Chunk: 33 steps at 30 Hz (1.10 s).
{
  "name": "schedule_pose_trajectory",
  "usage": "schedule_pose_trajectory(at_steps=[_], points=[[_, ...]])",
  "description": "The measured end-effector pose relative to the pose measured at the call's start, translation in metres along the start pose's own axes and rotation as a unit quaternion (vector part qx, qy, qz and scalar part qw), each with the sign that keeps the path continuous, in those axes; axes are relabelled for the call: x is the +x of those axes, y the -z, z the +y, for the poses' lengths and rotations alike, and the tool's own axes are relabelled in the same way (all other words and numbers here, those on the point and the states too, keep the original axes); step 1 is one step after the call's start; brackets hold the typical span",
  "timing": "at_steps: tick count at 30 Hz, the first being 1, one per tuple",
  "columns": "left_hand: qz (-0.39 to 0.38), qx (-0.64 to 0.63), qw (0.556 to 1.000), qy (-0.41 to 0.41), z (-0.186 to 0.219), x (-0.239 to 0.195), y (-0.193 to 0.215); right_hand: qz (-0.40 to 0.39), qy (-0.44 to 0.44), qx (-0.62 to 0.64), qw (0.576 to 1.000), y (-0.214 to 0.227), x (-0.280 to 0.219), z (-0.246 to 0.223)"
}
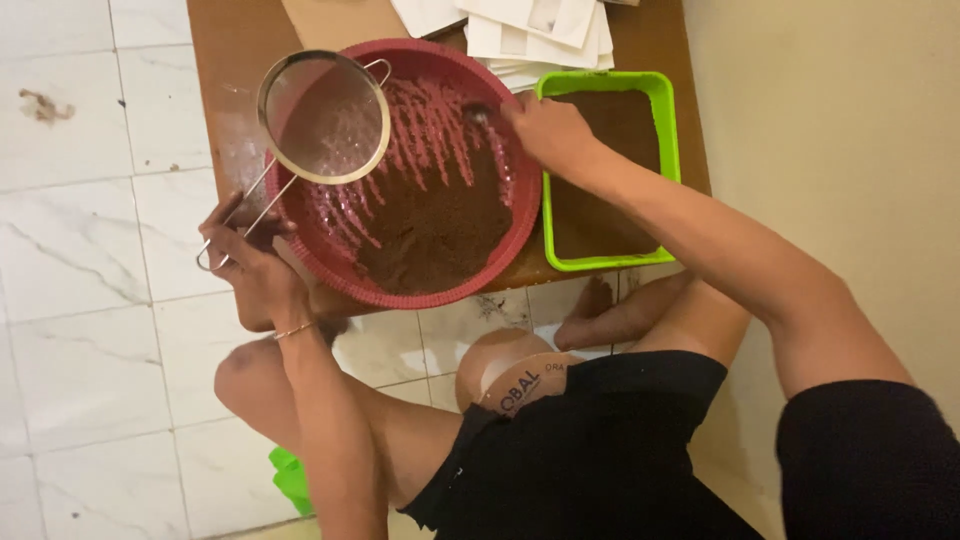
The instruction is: The person sits on the floor and uses a spoon to scoop a brown powder from a red basin into a metal sieve. They then shake the sieve over a green rectangular tray to sift the powder, repeating this process multiple times.
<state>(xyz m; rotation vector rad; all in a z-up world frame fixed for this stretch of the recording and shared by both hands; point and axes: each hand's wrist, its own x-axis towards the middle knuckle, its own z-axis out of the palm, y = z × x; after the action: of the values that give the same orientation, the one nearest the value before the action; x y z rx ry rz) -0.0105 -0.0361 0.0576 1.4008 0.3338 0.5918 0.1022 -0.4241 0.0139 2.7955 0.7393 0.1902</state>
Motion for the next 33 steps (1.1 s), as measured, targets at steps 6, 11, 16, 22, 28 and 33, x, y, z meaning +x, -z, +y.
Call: schedule_pose_trajectory(at_steps=[6, 11, 16, 22, 28, 33], points=[[0.017, -0.07, 0.997, -0.012, -0.045, 0.021, -0.003, -0.001, 0.035, 0.061, 0.998, 0.009, -0.044, 0.021], [-0.014, -0.08, 0.996, -0.025, -0.052, 0.021, -0.009, -0.1, 0.033, 0.093, 0.99, 0.055, -0.101, -0.022], [-0.046, -0.034, 0.998, -0.01, -0.051, 0.012, -0.009, -0.097, 0.008, 0.223, 0.97, 0.016, -0.123, -0.03], [-0.051, 0.104, 0.989, 0.09, -0.028, -0.009, -0.012, -0.002, -0.086, 0.225, 0.971, 0.012, -0.067, -0.009], [0.024, 0.019, 0.999, 0.035, -0.04, -0.019, -0.003, 0.01, -0.034, 0.124, 0.992, -0.019, -0.053, 0.004], [-0.013, 0.033, 0.999, 0.027, -0.027, -0.016, -0.01, -0.106, -0.005, 0.238, 0.965, 0.039, -0.096, -0.022]])
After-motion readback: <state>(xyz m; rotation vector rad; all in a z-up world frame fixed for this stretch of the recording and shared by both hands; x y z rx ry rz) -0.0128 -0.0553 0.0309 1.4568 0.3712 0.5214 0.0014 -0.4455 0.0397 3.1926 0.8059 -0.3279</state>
